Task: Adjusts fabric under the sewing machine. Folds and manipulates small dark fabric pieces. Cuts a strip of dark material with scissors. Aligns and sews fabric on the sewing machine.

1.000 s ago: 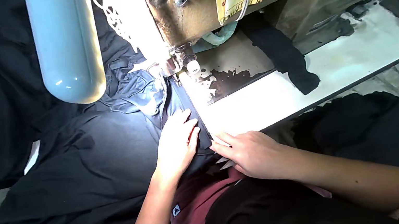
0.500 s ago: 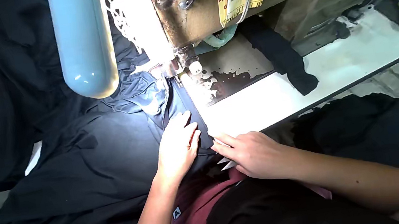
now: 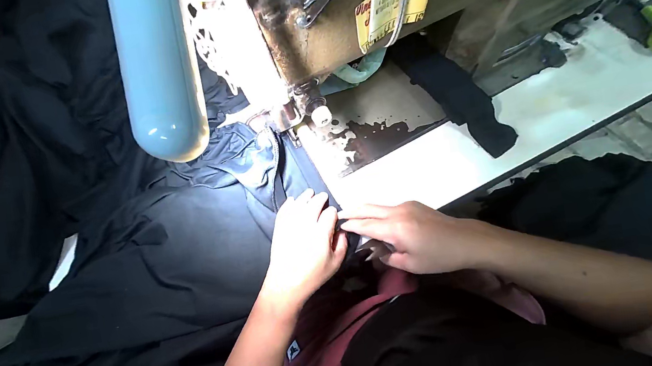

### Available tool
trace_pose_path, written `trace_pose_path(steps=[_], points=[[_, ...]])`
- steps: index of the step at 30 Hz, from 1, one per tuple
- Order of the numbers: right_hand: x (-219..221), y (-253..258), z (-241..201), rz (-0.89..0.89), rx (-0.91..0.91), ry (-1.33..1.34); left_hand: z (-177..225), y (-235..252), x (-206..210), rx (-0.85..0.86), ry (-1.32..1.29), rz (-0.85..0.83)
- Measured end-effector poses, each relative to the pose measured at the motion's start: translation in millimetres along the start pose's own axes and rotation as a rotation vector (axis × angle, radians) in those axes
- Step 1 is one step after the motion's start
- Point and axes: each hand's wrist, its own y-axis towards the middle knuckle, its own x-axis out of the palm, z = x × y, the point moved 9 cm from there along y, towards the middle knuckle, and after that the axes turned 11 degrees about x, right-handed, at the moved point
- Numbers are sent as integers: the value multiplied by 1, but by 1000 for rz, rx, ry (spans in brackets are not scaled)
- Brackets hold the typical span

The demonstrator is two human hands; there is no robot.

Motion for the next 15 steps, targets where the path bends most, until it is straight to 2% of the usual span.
trace_pose_path(steps=[2, 6, 8, 11, 15], points=[[3, 3, 3, -36, 22, -23, -9, 0, -2, -85, -118, 71], [20, 1, 2, -123, 54, -184, -33, -4, -17, -397, -438, 150], [23, -2, -1, -120, 55, -225, -28, -5, -16, -359, -397, 163], [26, -6, -4, -87, 58, -247, -12, -8, 0, -204, -218, 92], [28, -8, -4, -65, 61, -265, -2, -10, 4, -159, -72, 55]])
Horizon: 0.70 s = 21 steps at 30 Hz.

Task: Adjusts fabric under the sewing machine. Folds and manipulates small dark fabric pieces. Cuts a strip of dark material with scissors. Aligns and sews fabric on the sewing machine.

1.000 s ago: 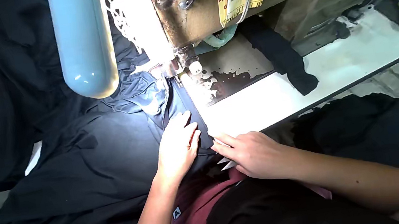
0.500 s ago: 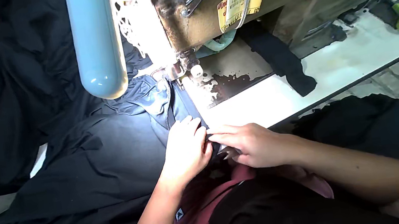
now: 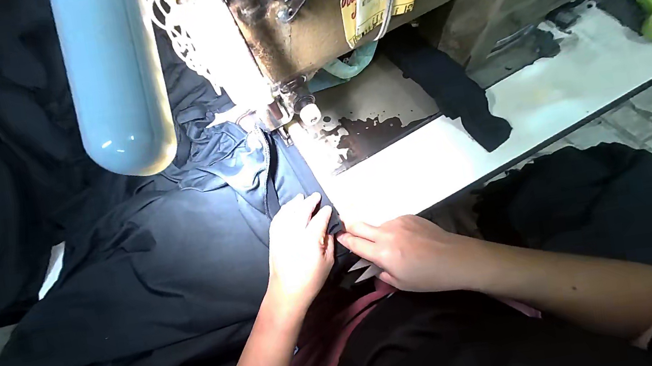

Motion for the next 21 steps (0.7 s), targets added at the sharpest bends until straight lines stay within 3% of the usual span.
trace_pose_path(steps=[4, 6, 9, 11, 17, 21], points=[[-7, 2, 6, -36, 23, 97, 5, 3, -3, 55, 56, 19], [-26, 9, 22, 80, 85, 151, 5, 4, -2, 70, 63, 39], [-44, 25, 51, 135, 194, 69, 7, 6, -1, 106, 72, 69], [-45, 35, 56, 139, 154, -23, 3, 9, -1, 94, 28, 65], [-46, 52, 54, 315, -40, -164, -33, 23, -13, -239, -276, 42], [-43, 60, 53, 381, -151, -138, -41, 29, -12, -332, -321, -40]])
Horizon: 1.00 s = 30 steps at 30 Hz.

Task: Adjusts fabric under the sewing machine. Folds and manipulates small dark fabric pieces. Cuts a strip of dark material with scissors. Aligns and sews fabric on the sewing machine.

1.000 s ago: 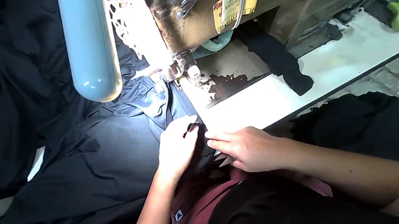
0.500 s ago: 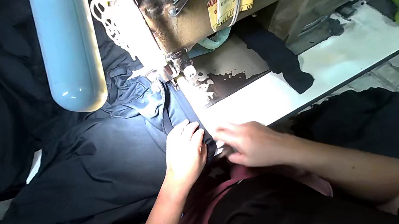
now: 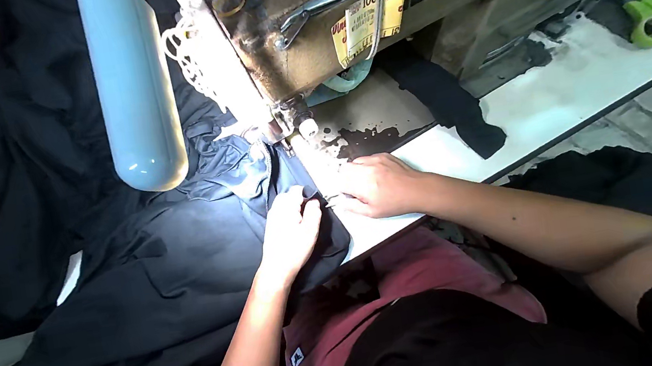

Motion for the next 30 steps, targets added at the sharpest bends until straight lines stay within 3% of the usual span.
trace_pose_path(steps=[17, 21, 24, 27, 30], points=[[4, 10, -11, 50, -46, 109, 2, 4, 1, 45, -4, -14], [-5, 4, 12, 112, 80, 181, 0, 2, 0, 16, -14, 5], [-16, 3, 5, 151, 144, 360, 6, -2, 2, 127, 8, 52], [-13, 0, -18, 122, 87, 500, 15, -9, 9, 324, 111, 72], [-11, -9, -29, -119, 115, 630, 16, -19, 18, 419, 194, 55]])
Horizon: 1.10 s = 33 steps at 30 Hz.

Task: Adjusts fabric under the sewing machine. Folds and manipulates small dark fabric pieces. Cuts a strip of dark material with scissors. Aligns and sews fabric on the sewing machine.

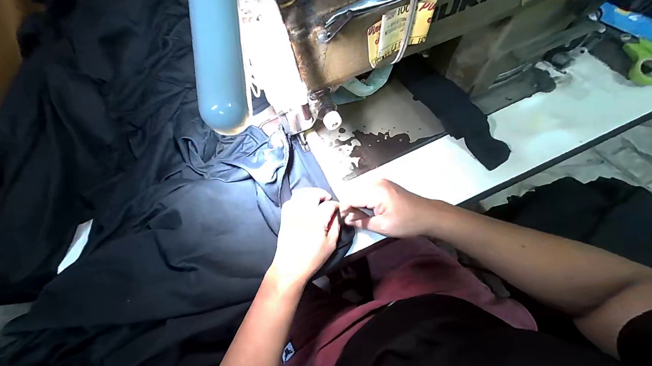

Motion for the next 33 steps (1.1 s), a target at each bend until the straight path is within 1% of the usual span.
trace_pose_path(steps=[1, 2, 3, 4, 6, 9, 12, 15, 20, 25, 33], points=[[2, -3, 0, -92, 36, 57, -1, -4, 1, -4, 5, 4], [3, -7, 2, -136, 69, 82, -2, -8, 1, -16, 2, 12], [0, -9, 5, -115, 88, 57, -3, -10, 1, -30, 2, 23], [-4, -11, 8, -48, 79, -8, -4, -10, 0, -36, 9, 31], [-6, -15, 10, 69, -10, -186, -4, -10, 0, -40, 23, 28], [14, -21, 7, 26, -85, -432, -1, -8, 0, -21, 40, -9], [21, -28, 3, 42, -138, -542, 1, -8, 0, 14, 86, -12], [22, -28, 2, 41, -155, -566, 2, -10, -1, 26, 122, 4], [29, -23, 1, -78, -116, -592, 0, -13, -1, 46, 141, 29], [32, -20, 2, -133, -76, -619, -3, -15, -1, 48, 143, 29], [32, -21, 3, -97, -70, -594, -6, -12, -2, 97, 158, 30]])
